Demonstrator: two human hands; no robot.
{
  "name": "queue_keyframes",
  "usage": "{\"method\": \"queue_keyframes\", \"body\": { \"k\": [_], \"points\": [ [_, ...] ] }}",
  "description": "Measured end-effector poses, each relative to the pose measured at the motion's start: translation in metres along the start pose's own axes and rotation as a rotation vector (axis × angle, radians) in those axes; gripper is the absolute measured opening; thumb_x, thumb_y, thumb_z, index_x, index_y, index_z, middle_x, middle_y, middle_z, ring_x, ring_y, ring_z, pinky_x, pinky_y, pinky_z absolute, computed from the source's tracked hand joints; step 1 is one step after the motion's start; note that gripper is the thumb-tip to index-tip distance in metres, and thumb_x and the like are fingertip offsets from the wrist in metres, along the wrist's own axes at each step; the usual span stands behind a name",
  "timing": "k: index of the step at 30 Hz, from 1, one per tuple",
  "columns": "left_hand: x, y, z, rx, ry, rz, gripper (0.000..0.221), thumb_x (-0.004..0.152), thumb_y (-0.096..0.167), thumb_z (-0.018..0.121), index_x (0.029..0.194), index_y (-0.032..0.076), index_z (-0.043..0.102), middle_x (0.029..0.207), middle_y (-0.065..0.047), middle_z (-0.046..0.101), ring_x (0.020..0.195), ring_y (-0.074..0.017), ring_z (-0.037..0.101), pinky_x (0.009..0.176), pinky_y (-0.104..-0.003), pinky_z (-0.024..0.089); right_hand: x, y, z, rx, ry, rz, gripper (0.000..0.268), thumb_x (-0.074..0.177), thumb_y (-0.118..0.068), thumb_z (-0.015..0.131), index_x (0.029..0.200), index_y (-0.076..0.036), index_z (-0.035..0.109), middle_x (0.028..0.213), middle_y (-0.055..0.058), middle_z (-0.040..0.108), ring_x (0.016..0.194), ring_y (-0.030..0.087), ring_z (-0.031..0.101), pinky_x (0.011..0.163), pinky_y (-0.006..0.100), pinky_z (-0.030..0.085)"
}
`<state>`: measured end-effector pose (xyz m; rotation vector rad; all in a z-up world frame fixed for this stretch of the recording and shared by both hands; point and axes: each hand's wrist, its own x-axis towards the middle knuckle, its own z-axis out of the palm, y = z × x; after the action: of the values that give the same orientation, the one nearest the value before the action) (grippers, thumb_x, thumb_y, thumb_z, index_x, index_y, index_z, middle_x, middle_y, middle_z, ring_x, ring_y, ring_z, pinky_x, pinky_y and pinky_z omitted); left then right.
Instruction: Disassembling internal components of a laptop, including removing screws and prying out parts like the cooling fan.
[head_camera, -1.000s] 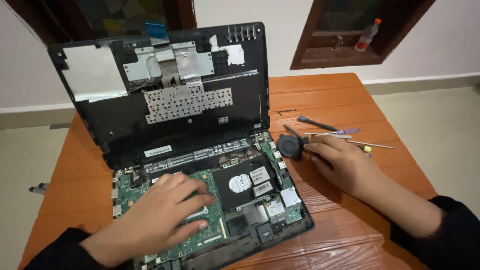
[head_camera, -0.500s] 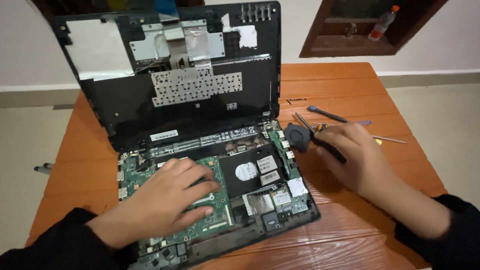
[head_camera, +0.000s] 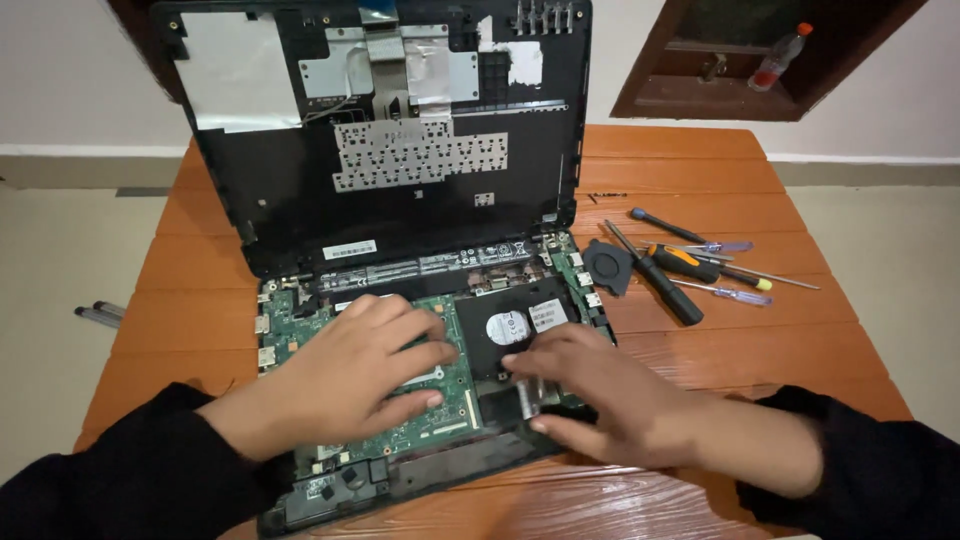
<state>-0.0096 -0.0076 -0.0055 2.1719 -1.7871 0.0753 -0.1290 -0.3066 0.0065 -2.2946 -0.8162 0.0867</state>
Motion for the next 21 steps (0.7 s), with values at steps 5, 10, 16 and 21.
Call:
{"method": "queue_keyframes", "body": {
  "k": [5, 10, 16, 21],
  "points": [
    [0.001, 0.000, 0.000, 0.006, 0.003, 0.001, 0.035, 0.099, 0.041, 0.060, 0.123, 0.016, 0.064, 0.120, -0.008, 0.060, 0.103, -0.0291, 0.053, 0.082, -0.047, 0.041, -0.001, 0.004, 0.002, 0.153, 0.109, -0.139, 0.048, 0.100, -0.019, 0.067, 0.137, -0.013, 0.038, 0.120, 0.015, 0.067, 0.112, 0.031, 0.067, 0.098, 0.045, 0.052],
    [0.001, 0.000, -0.001, 0.009, 0.031, 0.016, 0.035, 0.098, 0.040, 0.062, 0.122, 0.015, 0.064, 0.119, -0.008, 0.060, 0.102, -0.0300, 0.053, 0.084, -0.046, 0.040, 0.013, 0.003, 0.006, 0.029, 0.038, 0.095, 0.041, 0.092, -0.036, 0.073, 0.123, -0.010, 0.067, 0.119, 0.008, 0.073, 0.111, 0.026, 0.070, 0.094, 0.037, 0.055],
    [0.000, 0.000, 0.000, 0.027, 0.045, 0.028, 0.036, 0.098, 0.041, 0.063, 0.121, 0.014, 0.063, 0.119, -0.009, 0.059, 0.100, -0.0302, 0.053, 0.082, -0.047, 0.040, 0.032, -0.007, 0.007, -0.130, -0.031, -0.316, 0.019, 0.102, -0.016, 0.062, 0.120, -0.009, 0.063, 0.121, 0.012, 0.064, 0.106, 0.031, 0.064, 0.094, 0.043, 0.046],
    [0.000, -0.001, 0.000, 0.030, 0.053, 0.042, 0.034, 0.098, 0.040, 0.065, 0.120, 0.014, 0.063, 0.117, -0.008, 0.057, 0.096, -0.0296, 0.053, 0.081, -0.046, 0.039, 0.033, -0.012, 0.004, -0.074, -0.075, -0.309, 0.022, 0.101, -0.010, 0.061, 0.121, -0.005, 0.065, 0.128, 0.018, 0.061, 0.106, 0.036, 0.063, 0.089, 0.047, 0.050]
  ]
}}
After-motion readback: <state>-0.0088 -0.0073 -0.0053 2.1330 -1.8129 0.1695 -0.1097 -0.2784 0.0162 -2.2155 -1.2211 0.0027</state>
